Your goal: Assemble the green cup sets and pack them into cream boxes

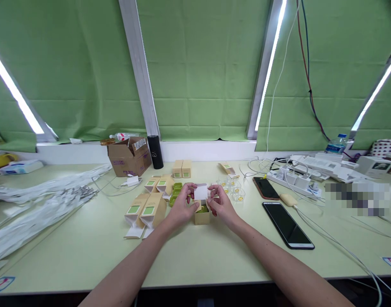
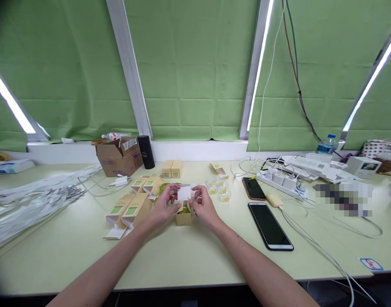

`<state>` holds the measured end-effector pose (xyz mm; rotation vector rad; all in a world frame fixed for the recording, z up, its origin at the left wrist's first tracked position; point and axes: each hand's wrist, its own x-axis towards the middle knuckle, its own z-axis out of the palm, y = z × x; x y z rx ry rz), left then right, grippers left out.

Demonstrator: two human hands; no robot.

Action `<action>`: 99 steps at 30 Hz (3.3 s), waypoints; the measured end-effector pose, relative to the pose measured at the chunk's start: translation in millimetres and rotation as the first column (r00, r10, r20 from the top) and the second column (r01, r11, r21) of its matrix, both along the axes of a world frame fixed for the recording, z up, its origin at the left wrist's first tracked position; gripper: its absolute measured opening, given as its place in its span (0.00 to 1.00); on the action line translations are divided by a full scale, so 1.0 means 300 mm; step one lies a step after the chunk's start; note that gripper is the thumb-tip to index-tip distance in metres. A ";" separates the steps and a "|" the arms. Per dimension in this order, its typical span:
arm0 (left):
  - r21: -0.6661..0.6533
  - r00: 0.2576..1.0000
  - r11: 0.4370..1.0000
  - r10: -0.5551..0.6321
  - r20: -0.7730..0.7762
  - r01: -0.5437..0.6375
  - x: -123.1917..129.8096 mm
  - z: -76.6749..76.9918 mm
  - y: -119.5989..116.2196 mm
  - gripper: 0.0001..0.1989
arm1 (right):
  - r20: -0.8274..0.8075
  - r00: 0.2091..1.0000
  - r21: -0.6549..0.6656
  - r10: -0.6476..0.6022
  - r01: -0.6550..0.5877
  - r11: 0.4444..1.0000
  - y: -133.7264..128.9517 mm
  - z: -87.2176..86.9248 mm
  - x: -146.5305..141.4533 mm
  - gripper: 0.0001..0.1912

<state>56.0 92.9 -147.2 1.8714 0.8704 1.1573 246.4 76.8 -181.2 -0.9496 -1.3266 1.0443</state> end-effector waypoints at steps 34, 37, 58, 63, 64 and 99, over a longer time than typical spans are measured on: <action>0.265 0.985 0.964 0.039 -0.169 0.008 -0.001 0.000 -0.007 0.06 | 0.269 0.949 0.219 -0.164 0.106 0.970 -0.037 0.035 -0.013 0.07; 0.301 0.982 0.954 0.044 -0.185 0.014 -0.004 -0.003 -0.004 0.06 | 0.294 0.935 0.355 -0.199 0.086 0.931 -0.049 0.045 0.000 0.05; 0.699 0.952 0.705 0.118 -0.284 0.122 -0.075 0.031 -0.007 0.02 | 0.392 0.857 0.698 -0.335 -0.040 0.715 -0.065 0.043 0.027 0.03; 0.717 0.919 0.666 0.122 -0.376 0.206 -0.077 0.018 0.000 0.02 | 0.399 0.846 0.719 -0.354 -0.048 0.693 -0.063 0.034 0.028 0.04; 0.719 0.915 0.661 0.122 -0.384 0.214 -0.077 0.017 0.000 0.02 | 0.403 0.843 0.723 -0.357 -0.054 0.689 -0.063 0.033 0.028 0.04; 0.742 0.904 0.615 0.109 -0.414 0.266 -0.064 0.023 -0.022 0.06 | 0.438 0.836 0.727 -0.332 -0.112 0.677 -0.061 0.020 0.035 0.05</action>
